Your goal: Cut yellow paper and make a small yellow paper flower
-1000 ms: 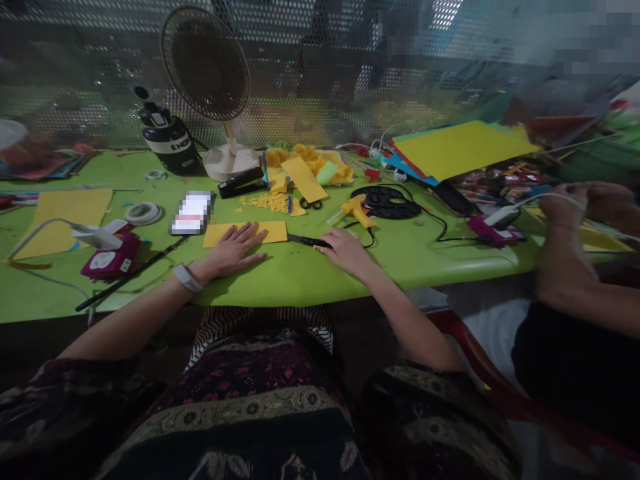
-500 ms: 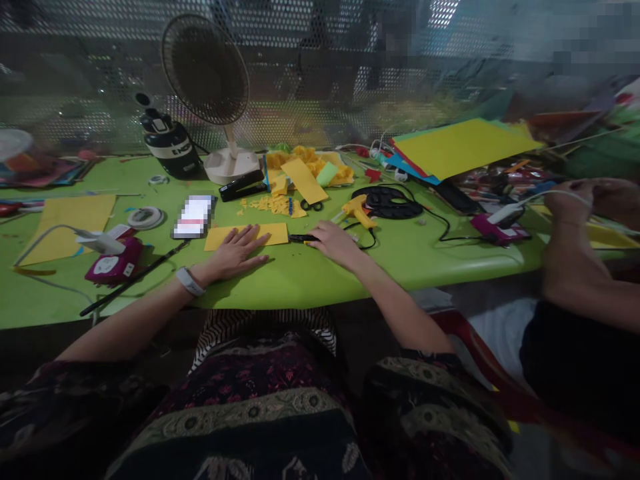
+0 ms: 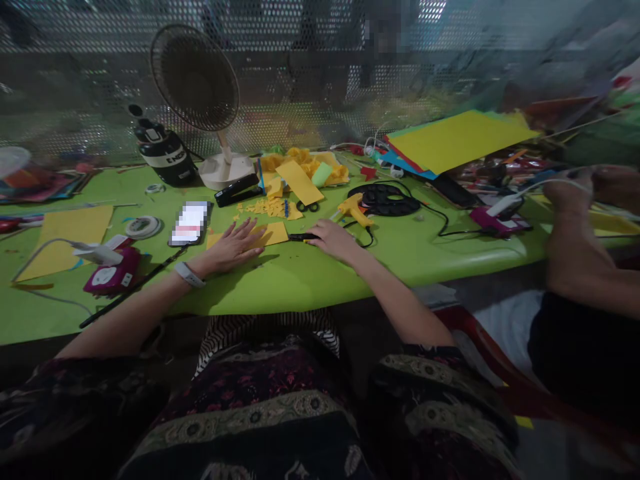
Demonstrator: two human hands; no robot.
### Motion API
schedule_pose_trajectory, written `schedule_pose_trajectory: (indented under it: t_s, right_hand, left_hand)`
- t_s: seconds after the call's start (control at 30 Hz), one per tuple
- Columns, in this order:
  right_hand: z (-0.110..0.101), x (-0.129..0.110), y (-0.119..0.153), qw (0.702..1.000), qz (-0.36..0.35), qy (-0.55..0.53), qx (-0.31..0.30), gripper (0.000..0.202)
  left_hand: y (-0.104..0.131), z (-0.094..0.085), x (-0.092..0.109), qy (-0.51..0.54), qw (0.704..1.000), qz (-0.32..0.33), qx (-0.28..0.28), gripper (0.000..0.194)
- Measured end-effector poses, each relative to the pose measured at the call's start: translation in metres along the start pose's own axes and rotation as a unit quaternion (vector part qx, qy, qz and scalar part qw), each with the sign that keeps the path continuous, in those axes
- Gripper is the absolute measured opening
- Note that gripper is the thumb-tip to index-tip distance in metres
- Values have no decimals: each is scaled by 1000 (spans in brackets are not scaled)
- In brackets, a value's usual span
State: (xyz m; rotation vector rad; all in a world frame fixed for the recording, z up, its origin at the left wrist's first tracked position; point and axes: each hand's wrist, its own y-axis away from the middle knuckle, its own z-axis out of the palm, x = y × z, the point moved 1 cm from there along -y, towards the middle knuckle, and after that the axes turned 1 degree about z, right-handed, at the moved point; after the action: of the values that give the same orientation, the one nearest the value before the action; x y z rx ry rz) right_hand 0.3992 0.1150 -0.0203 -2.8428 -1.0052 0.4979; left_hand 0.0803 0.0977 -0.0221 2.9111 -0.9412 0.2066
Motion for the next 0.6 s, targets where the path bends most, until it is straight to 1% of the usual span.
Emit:
schedule_pose_trajectory:
  t_s: [0.07,0.17,0.23,0.43,0.6]
  right_hand:
    - [0,0,-1,1000,-2,-3,1,29]
    - [-1,0,0,1000,0,1,-2,30]
    - [-1,0,1,1000,1,0,-3,30]
    - [-2,0,-1,1000,6,-11,-3,31]
    - [-3,0,2,1000,4,-7,-10,31]
  left_hand:
    - [-3,1,-7,-7,1000,20,-11,70]
    - [-4,3,-11,-10,999,32,-25,77]
    - [-4,4,-11,-13,999,33,-26,79]
    - [-3,4,-9,0,999,38,-14,78]
    - [-3,3,-8,-7,999,35,-19,81]
